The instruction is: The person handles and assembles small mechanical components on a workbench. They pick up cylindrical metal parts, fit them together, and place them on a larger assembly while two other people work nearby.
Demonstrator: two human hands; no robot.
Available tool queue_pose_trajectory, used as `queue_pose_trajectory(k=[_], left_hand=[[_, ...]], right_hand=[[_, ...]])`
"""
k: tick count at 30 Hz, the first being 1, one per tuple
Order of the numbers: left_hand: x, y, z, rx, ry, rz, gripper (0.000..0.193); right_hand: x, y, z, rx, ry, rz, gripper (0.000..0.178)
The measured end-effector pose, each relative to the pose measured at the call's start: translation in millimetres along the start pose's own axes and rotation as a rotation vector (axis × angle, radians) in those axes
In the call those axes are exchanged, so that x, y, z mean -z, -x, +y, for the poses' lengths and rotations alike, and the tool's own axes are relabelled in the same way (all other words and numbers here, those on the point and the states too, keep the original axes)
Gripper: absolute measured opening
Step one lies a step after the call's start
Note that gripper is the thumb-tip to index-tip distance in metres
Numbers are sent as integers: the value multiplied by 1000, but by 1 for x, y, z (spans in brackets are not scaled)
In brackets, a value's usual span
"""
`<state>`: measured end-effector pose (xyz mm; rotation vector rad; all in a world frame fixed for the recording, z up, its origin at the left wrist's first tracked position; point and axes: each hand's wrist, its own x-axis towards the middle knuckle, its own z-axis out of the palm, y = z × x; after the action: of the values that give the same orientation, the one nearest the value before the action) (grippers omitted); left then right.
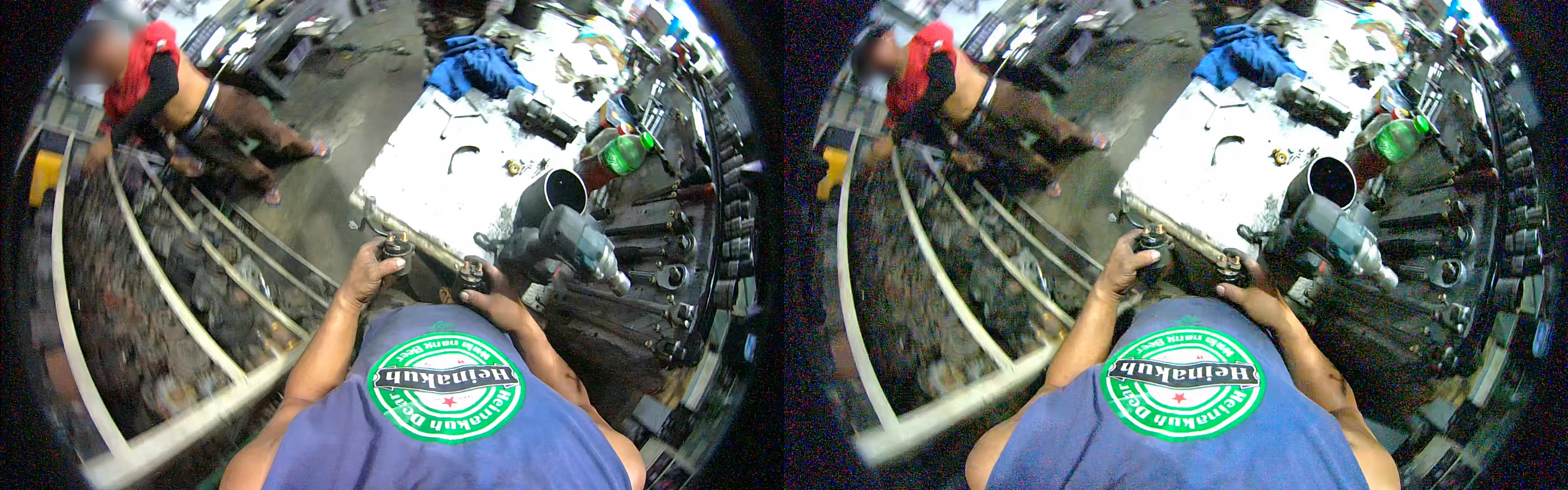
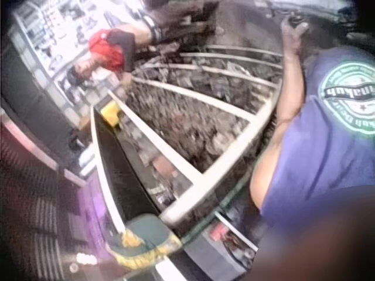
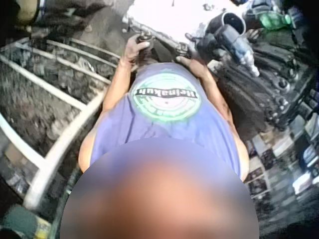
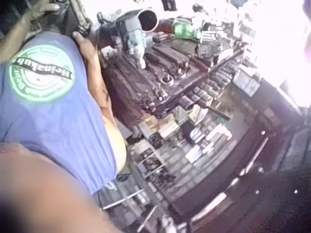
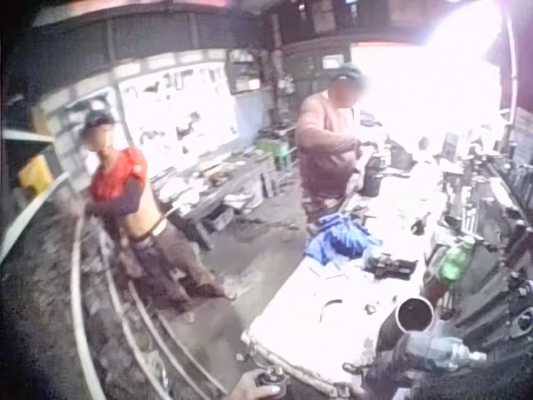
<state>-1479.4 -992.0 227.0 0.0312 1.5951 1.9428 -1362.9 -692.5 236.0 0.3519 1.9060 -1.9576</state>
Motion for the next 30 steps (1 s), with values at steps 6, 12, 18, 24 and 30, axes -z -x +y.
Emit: queue_pose_trajectory(k=[6, 12, 18, 24, 30], left_hand=[[70, -79, 62, 17, -160, -182, 50], [114, -106, 98, 148, 80, -110, 38], [140, -136, 99, 145, 102, -33, 39], [184, -181, 108, 174, 166, -58, 35], [253, -249, 154, 229, -16, -106, 34]], right_hand=[[-70, -95, -63, -16, -212, 191, 75], [-109, -179, -100, 28, -105, 156, 74], [-126, -242, -116, 31, -35, 51, 71], [-156, -302, -137, 110, 272, 119, 81], [-197, -367, -172, 5, 264, 204, 83]])
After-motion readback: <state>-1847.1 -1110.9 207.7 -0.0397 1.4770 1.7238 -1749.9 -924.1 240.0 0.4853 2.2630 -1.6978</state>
